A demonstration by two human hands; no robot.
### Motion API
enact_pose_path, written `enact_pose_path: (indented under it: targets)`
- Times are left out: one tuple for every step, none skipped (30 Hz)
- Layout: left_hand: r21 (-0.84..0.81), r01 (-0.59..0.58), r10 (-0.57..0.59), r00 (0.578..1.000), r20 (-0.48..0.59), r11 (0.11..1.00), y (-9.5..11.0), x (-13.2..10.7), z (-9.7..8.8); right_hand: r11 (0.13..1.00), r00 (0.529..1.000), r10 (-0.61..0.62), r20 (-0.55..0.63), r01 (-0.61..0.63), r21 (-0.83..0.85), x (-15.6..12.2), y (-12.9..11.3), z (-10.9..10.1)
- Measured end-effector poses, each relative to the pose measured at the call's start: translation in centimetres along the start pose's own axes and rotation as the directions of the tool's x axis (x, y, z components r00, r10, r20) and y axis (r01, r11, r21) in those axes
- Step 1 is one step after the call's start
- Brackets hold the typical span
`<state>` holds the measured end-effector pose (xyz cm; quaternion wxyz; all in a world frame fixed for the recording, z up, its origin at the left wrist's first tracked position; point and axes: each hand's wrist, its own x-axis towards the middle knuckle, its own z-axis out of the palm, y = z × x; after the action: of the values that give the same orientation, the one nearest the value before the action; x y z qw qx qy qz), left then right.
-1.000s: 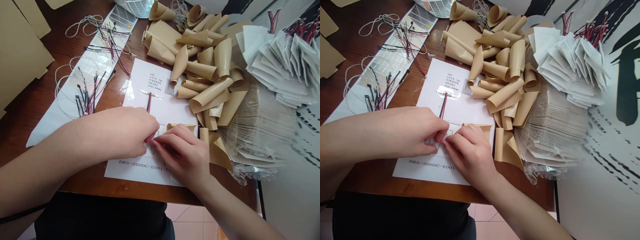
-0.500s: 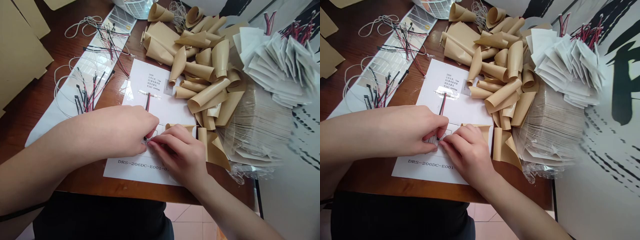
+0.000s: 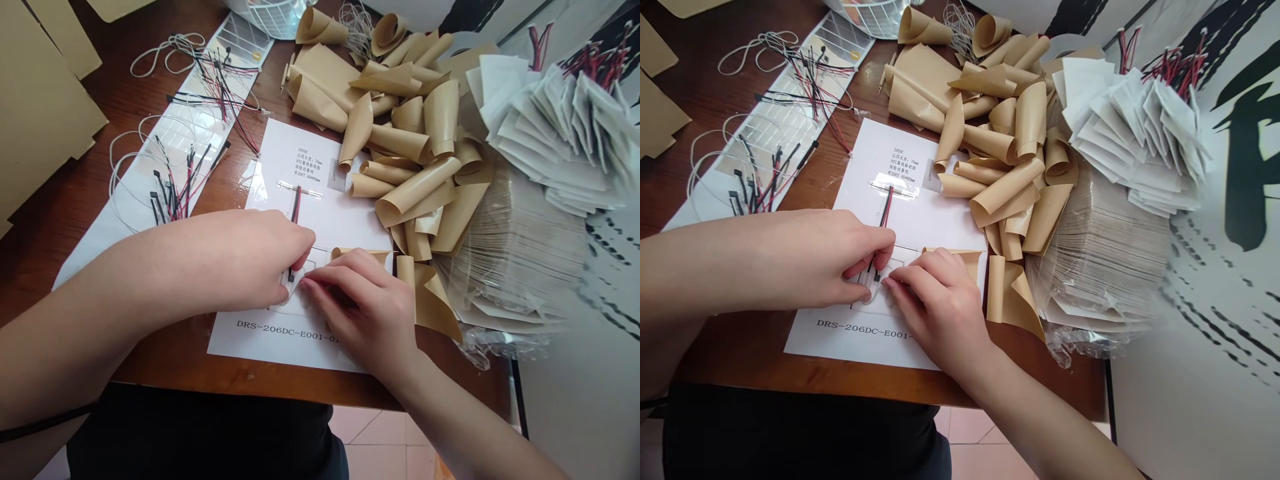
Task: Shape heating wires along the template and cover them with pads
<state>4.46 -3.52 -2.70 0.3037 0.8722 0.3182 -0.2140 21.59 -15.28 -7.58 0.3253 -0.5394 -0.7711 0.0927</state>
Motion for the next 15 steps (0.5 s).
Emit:
enact_pose_path:
  targets:
    - [-0.004,0.003,-0.003,1.000,-0.003,1.000,-0.09,-0.04,0.03,1.000,1.000,-0.002,-0.001,0.002,-0.002,0.00,0.00,-0.02]
    - [-0.006,0.006,-0.006,1.000,-0.006,1.000,-0.17,-0.07,0.06,1.000,1.000,0.000,-0.001,0.000,-0.003,-0.02,0.02,-0.03]
    - [-0.008,0.006,-0.006,1.000,-0.010,1.000,-0.23,-0.09,0.09,1.000,1.000,0.003,0.000,-0.003,-0.001,-0.05,0.04,-0.04]
    - [-0.008,0.002,-0.002,1.000,-0.012,1.000,-0.25,-0.08,0.11,1.000,1.000,0.008,0.002,-0.008,0.002,-0.08,0.06,-0.03]
    - [-0.006,-0.002,0.002,1.000,-0.015,1.000,-0.25,-0.07,0.13,1.000,1.000,0.015,0.004,-0.015,0.006,-0.13,0.08,-0.03]
    - [-0.003,-0.007,0.007,1.000,-0.015,1.000,-0.21,-0.04,0.13,1.000,1.000,0.020,0.006,-0.020,0.008,-0.17,0.10,-0.03]
    - [0.002,-0.009,0.009,1.000,-0.014,1.000,-0.14,-0.02,0.12,1.000,1.000,0.025,0.008,-0.025,0.008,-0.20,0.12,-0.04]
    - [0.008,-0.009,0.009,1.000,-0.011,1.000,-0.04,0.00,0.08,1.000,1.000,0.027,0.009,-0.027,0.005,-0.22,0.14,-0.05]
    - [0.014,-0.007,0.007,1.000,-0.009,1.000,0.06,0.01,0.04,1.000,1.000,0.028,0.012,-0.028,0.001,-0.23,0.16,-0.08]
    - [0.020,-0.002,0.002,1.000,-0.004,1.000,0.17,0.02,-0.02,1.000,1.000,0.027,0.013,-0.027,-0.001,-0.23,0.18,-0.11]
    - [0.025,0.003,-0.003,1.000,0.001,1.000,0.27,0.01,-0.08,1.000,1.000,0.023,0.017,-0.023,-0.001,-0.22,0.20,-0.14]
    - [0.029,0.004,-0.004,1.000,0.005,1.000,0.34,0.00,-0.13,1.000,1.000,0.021,0.019,-0.021,0.002,-0.20,0.22,-0.17]
    - [0.033,0.005,-0.006,1.000,0.006,0.999,0.38,0.00,-0.16,1.000,1.000,0.019,0.019,-0.019,0.006,-0.19,0.24,-0.19]
    - [0.037,0.005,-0.006,1.000,0.006,0.999,0.40,0.00,-0.16,1.000,1.000,0.016,0.019,-0.017,0.011,-0.18,0.26,-0.21]
    - [0.040,0.006,-0.006,1.000,0.003,0.999,0.40,0.00,-0.14,1.000,1.000,0.014,0.018,-0.014,0.014,-0.17,0.27,-0.21]
